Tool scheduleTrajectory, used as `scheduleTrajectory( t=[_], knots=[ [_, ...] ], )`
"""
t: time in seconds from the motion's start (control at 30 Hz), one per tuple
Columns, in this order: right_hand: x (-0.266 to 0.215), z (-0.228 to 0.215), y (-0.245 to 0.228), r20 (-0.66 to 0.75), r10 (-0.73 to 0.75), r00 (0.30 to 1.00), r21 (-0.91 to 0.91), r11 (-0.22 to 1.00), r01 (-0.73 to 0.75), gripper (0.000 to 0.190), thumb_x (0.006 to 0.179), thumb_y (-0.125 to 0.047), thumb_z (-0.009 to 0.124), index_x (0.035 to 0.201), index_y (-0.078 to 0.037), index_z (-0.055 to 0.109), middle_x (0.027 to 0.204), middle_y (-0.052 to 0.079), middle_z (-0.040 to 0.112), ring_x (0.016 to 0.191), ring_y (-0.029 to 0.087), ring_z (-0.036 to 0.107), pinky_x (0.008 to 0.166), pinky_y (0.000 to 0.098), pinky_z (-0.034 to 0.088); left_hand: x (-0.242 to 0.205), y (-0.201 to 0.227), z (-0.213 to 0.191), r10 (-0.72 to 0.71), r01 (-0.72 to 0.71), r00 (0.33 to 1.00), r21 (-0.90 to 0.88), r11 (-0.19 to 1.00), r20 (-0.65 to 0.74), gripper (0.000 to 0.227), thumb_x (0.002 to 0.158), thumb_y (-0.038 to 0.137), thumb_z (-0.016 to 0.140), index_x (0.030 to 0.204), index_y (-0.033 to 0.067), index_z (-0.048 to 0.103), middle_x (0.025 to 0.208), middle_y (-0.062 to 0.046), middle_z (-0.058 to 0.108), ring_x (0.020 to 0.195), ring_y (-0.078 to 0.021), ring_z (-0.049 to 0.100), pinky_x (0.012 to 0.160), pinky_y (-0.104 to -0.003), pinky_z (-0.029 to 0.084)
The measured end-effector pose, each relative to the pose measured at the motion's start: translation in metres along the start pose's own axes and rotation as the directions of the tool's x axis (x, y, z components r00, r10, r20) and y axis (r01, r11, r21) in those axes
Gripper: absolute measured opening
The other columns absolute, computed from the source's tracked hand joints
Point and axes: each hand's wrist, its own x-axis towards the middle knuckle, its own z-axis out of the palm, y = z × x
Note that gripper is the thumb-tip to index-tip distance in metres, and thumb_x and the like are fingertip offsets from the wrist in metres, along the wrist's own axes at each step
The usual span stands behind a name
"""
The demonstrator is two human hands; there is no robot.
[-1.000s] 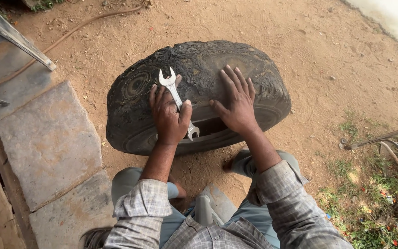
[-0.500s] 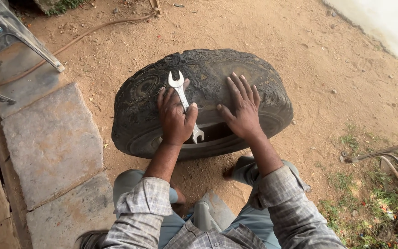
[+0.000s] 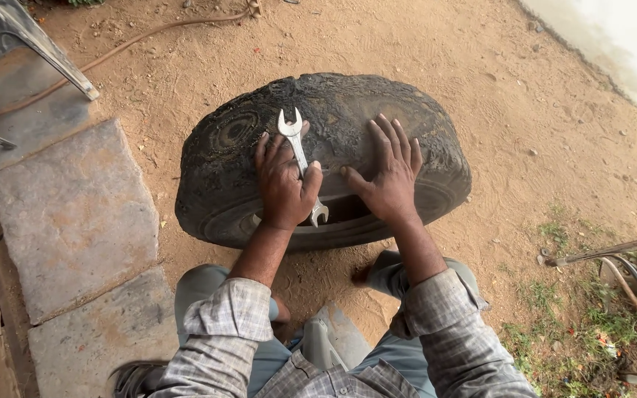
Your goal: The person sits on the ground holding a worn tire steady with one hand while using a wrench to pry along the inside bead of the tire. They rotate and reposition the tire repeatedly to work the wrench around the bead.
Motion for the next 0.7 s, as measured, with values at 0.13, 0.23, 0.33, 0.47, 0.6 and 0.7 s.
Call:
scheduleTrajectory(
  t=[0.13, 0.23, 0.33, 0.47, 0.6, 0.7],
  knots=[
    [0.0, 0.005, 0.001, -0.036, -0.035, 0.999, -0.019, 0.999, 0.034, 0.094, 0.085, -0.053, 0.077, 0.162, -0.022, 0.033, 0.17, 0.005, 0.031, 0.161, 0.025, 0.016, 0.13, 0.0501, -0.003, 0.002, 0.002, -0.006, -0.025, 0.025, 1.0, -0.03, 0.999, 0.01, 0.028, 0.094, 0.021, 0.058, 0.07, 0.0074, 0.064, 0.149, -0.015, 0.062, 0.147, -0.0337, 0.048, 0.13, -0.06, 0.017],
    [0.007, 0.002, -0.006, 0.02, 0.004, 1.0, 0.021, 1.0, -0.004, 0.095, 0.082, -0.058, 0.079, 0.159, -0.024, 0.035, 0.17, 0.005, 0.031, 0.161, 0.025, 0.015, 0.13, 0.0497, -0.004, 0.006, -0.004, -0.006, -0.016, 0.016, 1.0, 0.014, 1.0, 0.016, 0.028, 0.093, 0.021, 0.058, 0.069, 0.0075, 0.065, 0.147, -0.015, 0.063, 0.145, -0.0342, 0.048, 0.128, -0.061, 0.015],
    [0.004, 0.003, -0.01, 0.006, -0.012, 1.0, -0.005, 1.0, 0.012, 0.102, 0.082, -0.065, 0.08, 0.157, -0.017, 0.031, 0.164, 0.012, 0.03, 0.157, 0.03, 0.013, 0.125, 0.0533, -0.005, 0.004, 0.001, -0.009, -0.046, 0.047, 0.998, -0.02, 0.999, 0.037, 0.03, 0.091, 0.021, 0.059, 0.064, 0.0088, 0.064, 0.146, -0.015, 0.063, 0.143, -0.0322, 0.049, 0.127, -0.059, 0.016],
    [-0.002, 0.003, -0.015, 0.0, 0.032, 0.999, -0.011, 0.999, -0.032, 0.101, 0.081, -0.064, 0.078, 0.159, -0.018, 0.032, 0.166, 0.011, 0.032, 0.16, 0.029, 0.014, 0.128, 0.0534, -0.004, -0.001, 0.001, -0.009, -0.024, 0.024, 1.0, -0.023, 0.999, 0.017, 0.03, 0.094, 0.022, 0.058, 0.067, 0.0087, 0.063, 0.148, -0.015, 0.062, 0.147, -0.0331, 0.047, 0.129, -0.059, 0.014],
    [0.003, -0.001, -0.01, 0.026, 0.001, 1.0, -0.018, 1.0, 0.0, 0.103, 0.081, -0.067, 0.078, 0.158, -0.019, 0.031, 0.166, 0.01, 0.029, 0.158, 0.028, 0.014, 0.126, 0.0534, -0.003, 0.001, -0.001, -0.007, -0.053, 0.055, 0.998, -0.061, 0.997, 0.031, 0.027, 0.094, 0.023, 0.057, 0.072, 0.0087, 0.065, 0.148, -0.014, 0.063, 0.146, -0.0303, 0.048, 0.129, -0.058, 0.015],
    [-0.003, 0.002, 0.014, 0.043, -0.057, 0.997, 0.007, 0.998, 0.056, 0.09, 0.09, -0.058, 0.072, 0.164, -0.023, 0.033, 0.172, 0.005, 0.03, 0.162, 0.025, 0.016, 0.13, 0.0519, -0.001, -0.002, 0.001, -0.009, -0.038, 0.039, 0.999, -0.039, 0.998, 0.02, 0.03, 0.094, 0.022, 0.056, 0.067, 0.0092, 0.062, 0.147, -0.015, 0.063, 0.147, -0.0324, 0.046, 0.129, -0.058, 0.015]
  ],
)
